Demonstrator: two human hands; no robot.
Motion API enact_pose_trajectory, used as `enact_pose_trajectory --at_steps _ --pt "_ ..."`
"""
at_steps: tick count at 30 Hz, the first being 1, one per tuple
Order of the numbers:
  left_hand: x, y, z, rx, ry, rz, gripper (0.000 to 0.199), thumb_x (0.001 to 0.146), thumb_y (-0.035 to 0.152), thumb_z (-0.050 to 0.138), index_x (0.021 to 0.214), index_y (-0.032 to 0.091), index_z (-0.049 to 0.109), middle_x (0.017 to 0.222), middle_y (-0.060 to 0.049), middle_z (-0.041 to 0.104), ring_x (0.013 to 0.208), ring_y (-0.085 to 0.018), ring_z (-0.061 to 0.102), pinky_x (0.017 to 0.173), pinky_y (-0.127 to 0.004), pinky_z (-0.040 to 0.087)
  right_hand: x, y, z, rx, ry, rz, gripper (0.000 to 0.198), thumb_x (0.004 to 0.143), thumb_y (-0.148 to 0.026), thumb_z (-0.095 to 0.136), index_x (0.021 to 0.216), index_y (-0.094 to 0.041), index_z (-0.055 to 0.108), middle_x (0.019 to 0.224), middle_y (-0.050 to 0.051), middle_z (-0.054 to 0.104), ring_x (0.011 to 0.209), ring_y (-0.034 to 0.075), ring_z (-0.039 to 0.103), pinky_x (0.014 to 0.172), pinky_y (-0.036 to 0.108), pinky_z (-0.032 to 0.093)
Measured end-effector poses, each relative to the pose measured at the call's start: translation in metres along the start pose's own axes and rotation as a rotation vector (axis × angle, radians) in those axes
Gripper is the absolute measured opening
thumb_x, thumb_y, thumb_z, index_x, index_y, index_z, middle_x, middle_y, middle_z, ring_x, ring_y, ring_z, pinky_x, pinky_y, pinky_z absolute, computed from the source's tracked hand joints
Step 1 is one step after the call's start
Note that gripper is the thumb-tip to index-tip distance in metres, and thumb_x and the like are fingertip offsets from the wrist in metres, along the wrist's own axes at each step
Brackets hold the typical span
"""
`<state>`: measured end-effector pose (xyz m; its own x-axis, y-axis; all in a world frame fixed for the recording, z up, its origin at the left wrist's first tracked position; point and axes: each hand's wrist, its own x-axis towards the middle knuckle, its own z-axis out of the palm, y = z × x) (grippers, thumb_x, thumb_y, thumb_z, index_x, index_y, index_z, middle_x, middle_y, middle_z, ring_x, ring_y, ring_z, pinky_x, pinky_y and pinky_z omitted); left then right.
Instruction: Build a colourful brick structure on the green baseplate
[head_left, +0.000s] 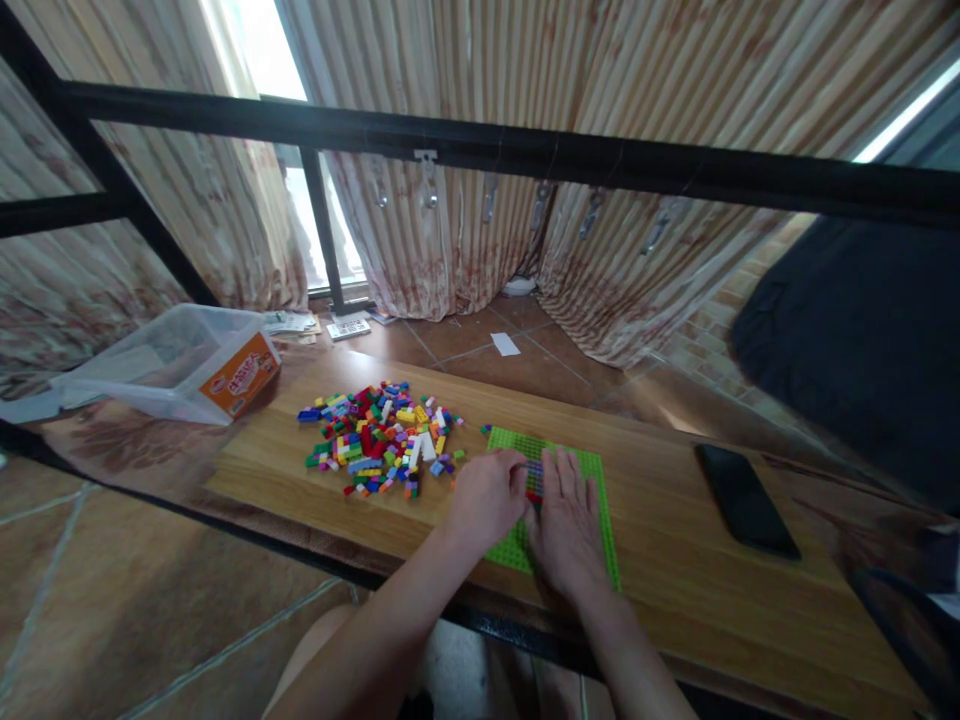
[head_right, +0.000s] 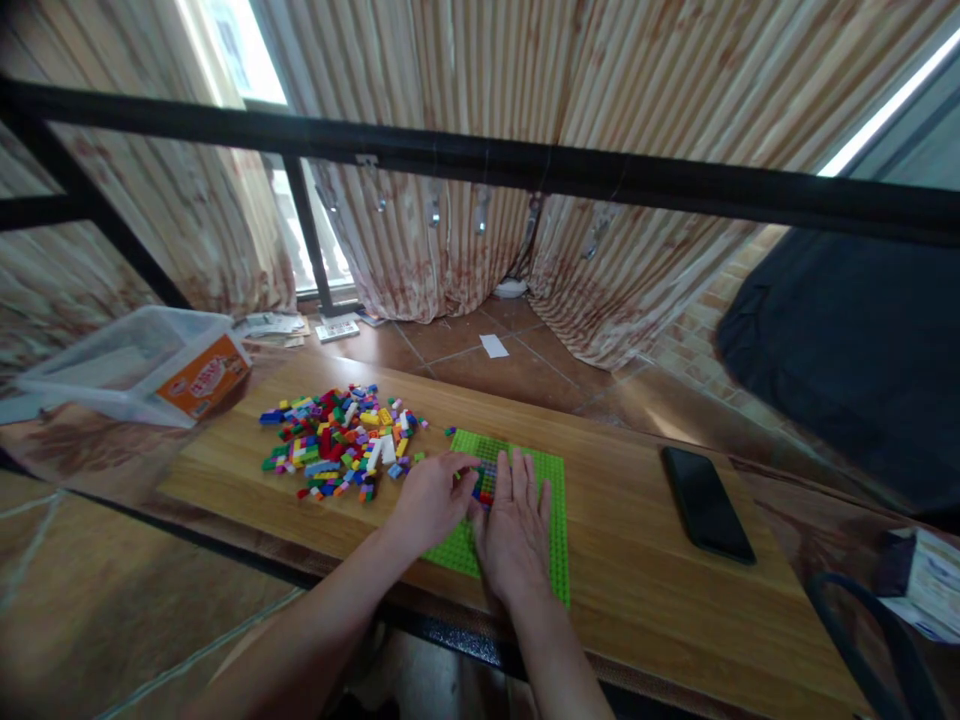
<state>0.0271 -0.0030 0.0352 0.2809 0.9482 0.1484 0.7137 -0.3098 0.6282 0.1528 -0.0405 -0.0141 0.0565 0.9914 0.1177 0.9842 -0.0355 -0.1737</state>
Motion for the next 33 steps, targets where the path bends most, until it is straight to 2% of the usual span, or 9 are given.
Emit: enact_pose_trajectory --at_steps 5,8,12,17,20,24,29,33 --pt "-0.005 0.007 -0.004 0.016 0.002 0.011 0.027 0.088 0.021 0.045 0.095 0.022 0.070 0.090 -0.004 0.073 0.079 -0.018 0.067 0.075 -0.028 0.050 -0.002 0.002 0.006 -0.035 -0.090 0.014 0.064 0.093 -0.038 0.034 0.148 -0.006 0.026 0.157 0.014 0.018 0.145 0.028 0.013 0.115 0.050 0.016" --pt "-0.010 0.010 -0.007 0.056 -0.020 0.024 0.025 0.086 0.018 0.046 0.091 0.022 0.070 0.092 -0.005 0.072 0.085 -0.019 0.067 0.078 -0.028 0.050 -0.001 0.000 0.007 -0.026 -0.100 0.018 0.064 0.093 -0.038 0.033 0.148 -0.007 0.025 0.157 0.013 0.018 0.145 0.027 0.012 0.114 0.052 0.015" --pt "-0.018 0.013 -0.006 0.120 -0.032 0.011 0.024 0.085 0.018 0.047 0.092 0.021 0.070 0.088 -0.005 0.071 0.083 -0.020 0.067 0.075 -0.029 0.051 -0.001 0.002 0.004 0.012 -0.108 0.036 0.062 0.092 -0.038 0.034 0.147 -0.009 0.030 0.156 0.013 0.023 0.144 0.028 0.016 0.113 0.056 0.015" --pt "-0.025 0.024 -0.001 0.129 -0.034 0.045 0.024 0.086 0.019 0.044 0.086 0.020 0.068 0.085 -0.005 0.069 0.080 -0.020 0.066 0.071 -0.029 0.050 -0.012 0.020 -0.008 0.087 -0.021 0.099 0.058 0.087 -0.038 0.042 0.138 -0.010 0.044 0.149 0.018 0.035 0.138 0.035 0.030 0.107 0.060 0.025" --pt "-0.026 0.030 0.004 0.103 -0.009 0.064 0.025 0.087 0.019 0.042 0.084 0.019 0.067 0.083 -0.004 0.068 0.079 -0.019 0.065 0.071 -0.027 0.049 -0.016 0.032 -0.015 0.262 0.122 0.115 0.056 0.087 -0.042 0.040 0.131 -0.009 0.051 0.137 0.021 0.049 0.127 0.034 0.045 0.102 0.053 0.036" --pt "-0.028 0.037 0.019 0.035 0.022 0.092 0.025 0.089 0.018 0.041 0.082 0.019 0.066 0.080 -0.005 0.067 0.074 -0.017 0.063 0.069 -0.026 0.047 -0.011 0.033 -0.021 0.551 0.271 0.087 0.052 0.085 -0.044 0.038 0.116 -0.008 0.060 0.116 0.020 0.062 0.109 0.029 0.058 0.095 0.044 0.044" --pt "-0.029 0.042 0.037 -0.143 0.050 0.044 0.019 0.086 0.018 0.046 0.085 0.017 0.066 0.077 -0.006 0.068 0.065 -0.016 0.060 0.060 -0.024 0.043 0.002 0.011 -0.028 0.819 0.245 0.183 0.046 0.085 -0.042 0.035 0.100 -0.014 0.068 0.105 0.015 0.069 0.096 0.026 0.064 0.090 0.042 0.046" --pt "-0.029 0.034 0.036 -0.268 0.063 0.024 0.018 0.083 0.021 0.052 0.092 0.015 0.068 0.078 -0.007 0.069 0.065 -0.017 0.060 0.057 -0.024 0.043 0.010 -0.014 -0.034 1.013 0.195 0.217 0.045 0.083 -0.046 0.041 0.097 -0.015 0.070 0.104 0.013 0.071 0.099 0.026 0.064 0.092 0.040 0.045"
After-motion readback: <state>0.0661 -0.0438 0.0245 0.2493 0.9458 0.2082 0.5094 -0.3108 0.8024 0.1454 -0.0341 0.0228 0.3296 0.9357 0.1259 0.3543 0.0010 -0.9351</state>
